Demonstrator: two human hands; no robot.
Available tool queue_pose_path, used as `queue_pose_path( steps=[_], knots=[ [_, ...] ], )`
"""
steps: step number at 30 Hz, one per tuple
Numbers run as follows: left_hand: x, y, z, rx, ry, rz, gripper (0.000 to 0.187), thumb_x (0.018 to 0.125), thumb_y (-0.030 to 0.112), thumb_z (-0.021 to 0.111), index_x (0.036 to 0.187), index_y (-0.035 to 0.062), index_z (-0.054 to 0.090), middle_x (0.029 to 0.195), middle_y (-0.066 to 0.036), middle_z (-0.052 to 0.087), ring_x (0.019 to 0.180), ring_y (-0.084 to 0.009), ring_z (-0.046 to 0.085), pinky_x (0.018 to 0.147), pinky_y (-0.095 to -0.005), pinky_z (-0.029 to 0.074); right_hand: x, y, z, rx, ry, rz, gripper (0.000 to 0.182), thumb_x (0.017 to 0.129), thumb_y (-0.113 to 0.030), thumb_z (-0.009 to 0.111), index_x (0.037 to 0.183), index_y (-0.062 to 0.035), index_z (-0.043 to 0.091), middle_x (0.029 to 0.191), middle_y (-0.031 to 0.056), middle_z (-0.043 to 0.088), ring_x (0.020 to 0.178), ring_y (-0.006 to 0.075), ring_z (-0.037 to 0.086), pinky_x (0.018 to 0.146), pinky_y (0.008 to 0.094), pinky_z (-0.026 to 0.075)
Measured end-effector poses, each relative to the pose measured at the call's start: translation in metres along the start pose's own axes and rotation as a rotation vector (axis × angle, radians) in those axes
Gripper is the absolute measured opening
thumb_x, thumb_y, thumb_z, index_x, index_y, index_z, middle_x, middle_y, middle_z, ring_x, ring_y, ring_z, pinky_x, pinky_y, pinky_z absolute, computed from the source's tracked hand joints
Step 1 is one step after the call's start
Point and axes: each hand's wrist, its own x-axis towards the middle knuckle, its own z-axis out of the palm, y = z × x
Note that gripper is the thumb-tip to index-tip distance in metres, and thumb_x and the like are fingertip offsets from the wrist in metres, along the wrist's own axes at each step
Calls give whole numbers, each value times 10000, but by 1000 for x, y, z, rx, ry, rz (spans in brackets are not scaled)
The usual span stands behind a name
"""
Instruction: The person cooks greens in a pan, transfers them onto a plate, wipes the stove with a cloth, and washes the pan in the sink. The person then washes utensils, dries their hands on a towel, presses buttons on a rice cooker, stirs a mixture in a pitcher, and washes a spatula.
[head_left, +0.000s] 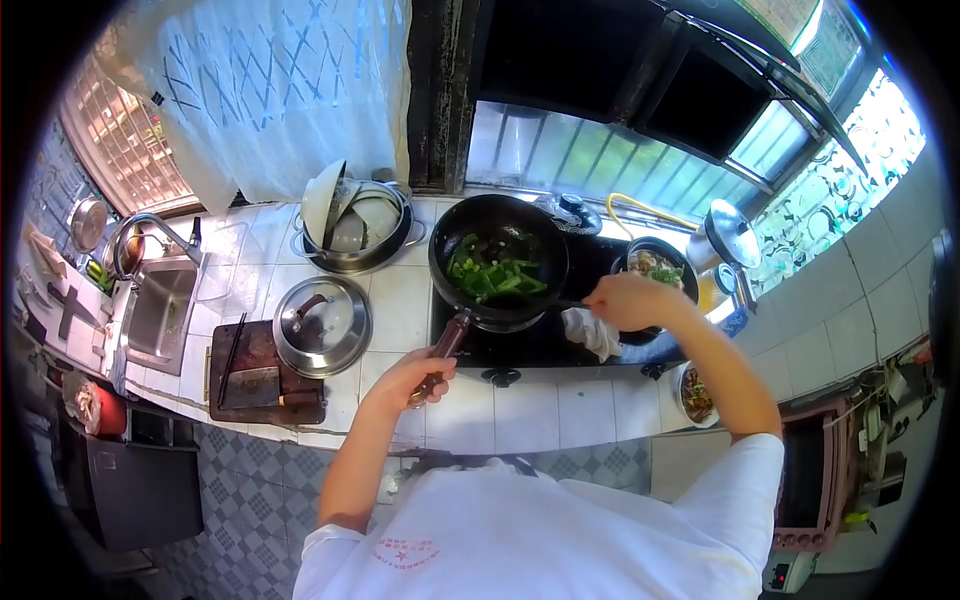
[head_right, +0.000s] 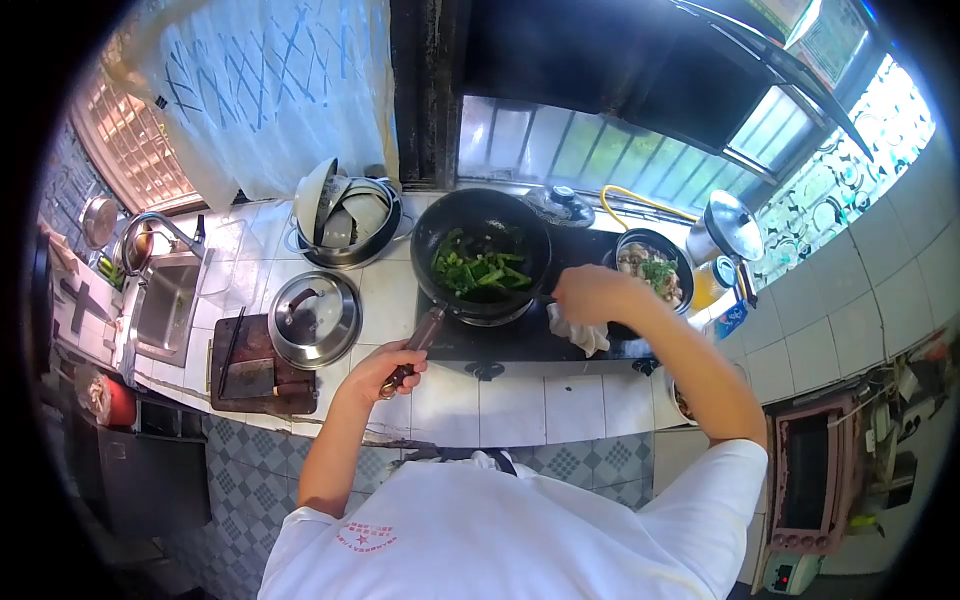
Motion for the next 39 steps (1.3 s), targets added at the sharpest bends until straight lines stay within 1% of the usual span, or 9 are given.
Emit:
queue_pose_path(
  steps=[2, 13, 15, 17, 20, 27, 32, 35, 39],
  knots=[
    [0, -1, 1, -4, -11, 3, 188, 776, 100, 559, 847, 35, 398, 692, -58, 467, 458, -95, 446, 323, -199, 314, 8, -11, 17, -9, 86, 42, 189, 728, -161, 507, 816, -40, 623, 816, 153, 620, 763, 331, 592, 669, 393, 491],
    [3, -4, 0, -30, -12, 5, 179, 799, 102, 542, 893, 47, 400, 689, -46, 464, 465, -89, 425, 323, -192, 287, 40, 14, 7, -56, 401, 116, 175, 702, -78, 478, 745, 31, 609, 735, 231, 599, 701, 356, 605, 648, 417, 492],
    [2, -3, 0, 0, -7, 0, 188, 799, 97, 541, 918, 44, 405, 685, -44, 463, 466, -90, 426, 328, -194, 290, 47, 1, 5, 246, 35, 445, 167, 694, -61, 484, 719, 65, 591, 749, 259, 593, 658, 362, 612, 569, 416, 501],
    [2, -1, -2, 17, 3, -4, 200, 799, 92, 540, 942, 41, 410, 681, -42, 462, 467, -91, 426, 333, -196, 293, 61, 30, 14, -7, -164, 245, 165, 725, -57, 486, 753, 72, 584, 671, 212, 597, 490, 297, 595, 412, 369, 465],
    [4, -2, -6, 31, -13, -29, 269, 796, 88, 543, 1025, 30, 415, 682, -40, 466, 474, -96, 436, 347, -206, 309, 45, 52, 2, 1098, -375, 480, 196, 828, -98, 452, 960, 19, 539, 528, 33, 445, 339, 78, 344, 304, 184, 270],
    [4, 1, -8, 38, -33, -30, 342, 796, 89, 547, 1098, 29, 398, 683, -38, 472, 478, -105, 445, 357, -211, 317, 71, 12, 66, 1656, -389, 330, 203, 880, -128, 437, 1043, -24, 500, 590, -14, 412, 409, 43, 313, 327, 180, 203],
    [3, 2, -8, 37, -48, -32, 337, 800, 99, 548, 1094, 35, 397, 682, -38, 472, 474, -105, 444, 353, -207, 312, 54, 16, 80, 1597, -205, 237, 188, 880, -103, 429, 1029, -8, 494, 575, -2, 421, 378, 49, 331, 307, 185, 222],
    [4, 1, -10, 37, -51, -3, 186, 779, 133, 578, 817, 30, 429, 653, -38, 479, 443, -102, 456, 342, -212, 335, 24, 23, 69, 1480, -140, 215, 201, 871, -83, 428, 1040, -2, 499, 553, 10, 425, 360, 55, 340, 298, 187, 242],
    [8, -2, -16, 31, -76, -30, 346, 803, 110, 553, 1107, 50, 399, 684, -37, 467, 472, -101, 434, 348, -208, 301, -9, 15, 47, 1147, 5, 241, 150, 848, -86, 450, 911, 12, 544, 487, 42, 435, 321, 88, 390, 275, 227, 284]
  ],
)
